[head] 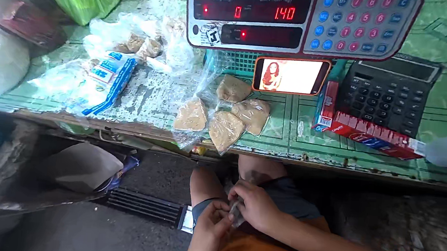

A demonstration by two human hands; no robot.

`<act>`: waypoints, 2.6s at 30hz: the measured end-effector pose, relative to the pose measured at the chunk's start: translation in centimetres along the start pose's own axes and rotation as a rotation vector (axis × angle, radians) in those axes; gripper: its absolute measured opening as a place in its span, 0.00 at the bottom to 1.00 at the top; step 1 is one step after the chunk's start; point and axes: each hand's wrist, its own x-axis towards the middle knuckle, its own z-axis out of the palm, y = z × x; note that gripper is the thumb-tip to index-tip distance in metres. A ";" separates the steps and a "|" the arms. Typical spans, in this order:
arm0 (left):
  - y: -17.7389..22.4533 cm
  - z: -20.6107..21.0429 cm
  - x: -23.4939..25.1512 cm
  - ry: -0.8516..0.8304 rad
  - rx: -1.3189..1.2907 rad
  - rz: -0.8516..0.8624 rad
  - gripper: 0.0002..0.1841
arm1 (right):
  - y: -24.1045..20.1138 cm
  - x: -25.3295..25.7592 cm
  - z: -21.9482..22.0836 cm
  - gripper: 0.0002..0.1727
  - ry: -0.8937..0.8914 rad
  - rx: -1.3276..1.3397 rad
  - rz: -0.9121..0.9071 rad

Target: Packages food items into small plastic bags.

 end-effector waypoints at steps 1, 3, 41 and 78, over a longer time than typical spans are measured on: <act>1.0 0.2 -0.6 0.004 0.082 0.064 0.14 | -0.7 -0.8 -0.6 0.15 0.050 0.030 -0.043; 2.2 0.7 -1.7 0.073 0.321 0.252 0.15 | -1.9 -2.0 -1.4 0.12 0.055 0.125 -0.135; 4.4 1.3 -1.8 0.200 0.157 0.477 0.09 | 0.7 -1.5 0.1 0.39 -0.199 0.088 -0.263; 28.5 -12.0 13.6 0.369 1.308 0.460 0.25 | -7.4 8.3 -10.8 0.10 0.671 0.056 -0.256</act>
